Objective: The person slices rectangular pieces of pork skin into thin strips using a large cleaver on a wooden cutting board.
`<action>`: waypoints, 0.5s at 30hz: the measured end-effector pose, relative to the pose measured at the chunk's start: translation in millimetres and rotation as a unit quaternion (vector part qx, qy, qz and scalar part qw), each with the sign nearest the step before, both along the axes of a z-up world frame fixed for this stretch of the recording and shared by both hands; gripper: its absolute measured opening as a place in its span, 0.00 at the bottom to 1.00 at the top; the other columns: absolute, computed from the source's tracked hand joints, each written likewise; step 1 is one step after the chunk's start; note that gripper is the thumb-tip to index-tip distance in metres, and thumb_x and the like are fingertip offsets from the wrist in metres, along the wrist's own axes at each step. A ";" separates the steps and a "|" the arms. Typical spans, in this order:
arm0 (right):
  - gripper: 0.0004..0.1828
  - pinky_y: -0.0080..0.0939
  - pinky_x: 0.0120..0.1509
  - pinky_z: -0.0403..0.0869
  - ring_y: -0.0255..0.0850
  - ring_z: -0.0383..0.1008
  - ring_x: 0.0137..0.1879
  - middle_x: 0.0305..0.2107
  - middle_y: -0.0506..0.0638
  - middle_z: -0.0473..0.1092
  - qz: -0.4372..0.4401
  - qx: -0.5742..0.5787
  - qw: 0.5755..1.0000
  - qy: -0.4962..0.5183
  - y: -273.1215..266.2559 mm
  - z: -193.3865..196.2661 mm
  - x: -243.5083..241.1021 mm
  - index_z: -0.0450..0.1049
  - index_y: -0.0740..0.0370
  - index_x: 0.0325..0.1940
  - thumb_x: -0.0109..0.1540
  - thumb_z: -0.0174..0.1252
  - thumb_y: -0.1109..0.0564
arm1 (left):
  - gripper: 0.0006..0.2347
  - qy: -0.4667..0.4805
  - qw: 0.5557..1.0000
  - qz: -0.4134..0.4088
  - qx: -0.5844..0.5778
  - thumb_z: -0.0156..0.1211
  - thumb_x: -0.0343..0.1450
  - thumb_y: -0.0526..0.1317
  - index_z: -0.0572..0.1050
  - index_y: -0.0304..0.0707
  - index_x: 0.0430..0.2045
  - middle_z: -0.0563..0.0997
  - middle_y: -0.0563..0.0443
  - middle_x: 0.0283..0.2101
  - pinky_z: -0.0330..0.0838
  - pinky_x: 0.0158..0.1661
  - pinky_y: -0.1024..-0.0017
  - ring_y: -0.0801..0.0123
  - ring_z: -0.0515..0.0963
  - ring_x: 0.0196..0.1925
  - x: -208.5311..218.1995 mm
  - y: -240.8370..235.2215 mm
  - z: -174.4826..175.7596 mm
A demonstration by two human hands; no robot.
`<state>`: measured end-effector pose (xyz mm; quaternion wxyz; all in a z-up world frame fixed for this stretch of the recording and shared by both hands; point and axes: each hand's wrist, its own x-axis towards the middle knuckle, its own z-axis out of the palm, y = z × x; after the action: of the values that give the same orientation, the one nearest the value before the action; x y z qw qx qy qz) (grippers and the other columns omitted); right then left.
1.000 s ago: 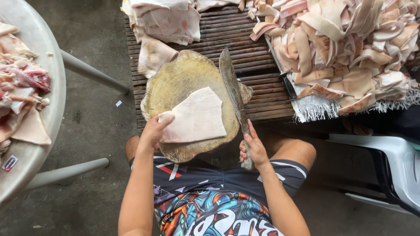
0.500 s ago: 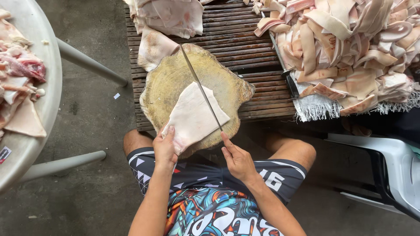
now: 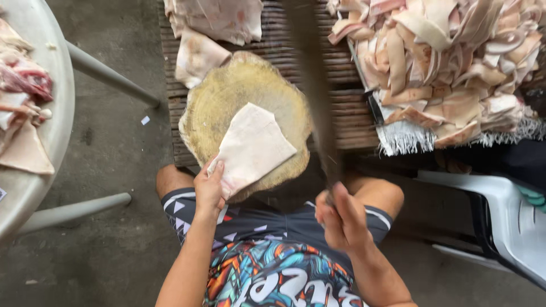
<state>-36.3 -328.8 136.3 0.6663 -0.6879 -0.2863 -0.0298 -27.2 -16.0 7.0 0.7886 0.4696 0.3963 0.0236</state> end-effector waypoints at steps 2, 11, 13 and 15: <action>0.34 0.29 0.43 0.76 0.32 0.69 0.34 0.35 0.47 0.72 -0.011 0.023 0.995 -0.097 1.6 -5.6 8.7 0.49 0.39 0.83 0.75 0.47 0.62 | 0.15 -0.039 0.999 0.021 -0.027 0.57 0.73 0.31 0.74 0.27 0.56 0.82 0.42 0.51 0.79 0.50 0.69 0.66 0.82 0.49 11.4 0.7 -1.4; 0.31 0.49 0.47 0.75 0.59 0.77 0.43 0.41 0.64 0.75 -0.072 -0.326 0.941 0.064 24.0 -107.1 22.1 0.60 0.44 0.77 0.69 0.52 0.55 | 0.15 -0.069 0.997 0.026 -0.014 0.58 0.73 0.31 0.75 0.27 0.55 0.81 0.41 0.52 0.78 0.51 0.69 0.66 0.82 0.50 14.2 1.7 -4.4; 0.31 0.46 0.46 0.76 0.55 0.77 0.40 0.37 0.62 0.75 -0.077 -0.307 0.938 0.144 13.2 -101.2 -5.2 0.59 0.44 0.78 0.69 0.52 0.54 | 0.15 -0.047 0.997 0.032 -0.052 0.57 0.74 0.32 0.74 0.27 0.55 0.81 0.40 0.51 0.79 0.47 0.66 0.64 0.82 0.47 -7.6 1.5 -3.0; 0.32 0.42 0.40 0.76 0.45 0.79 0.27 0.19 0.54 0.74 -0.086 -0.316 0.907 0.265 9.6 -94.6 22.5 0.58 0.41 0.76 0.67 0.52 0.53 | 0.15 -0.041 0.999 0.005 0.020 0.58 0.73 0.32 0.75 0.26 0.55 0.82 0.41 0.52 0.78 0.50 0.71 0.67 0.82 0.49 17.3 2.7 -5.4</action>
<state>-13.8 -319.2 41.7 0.4600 -0.8671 -0.0335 0.1882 -9.9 -13.3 1.6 0.7941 0.4821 0.3660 0.0549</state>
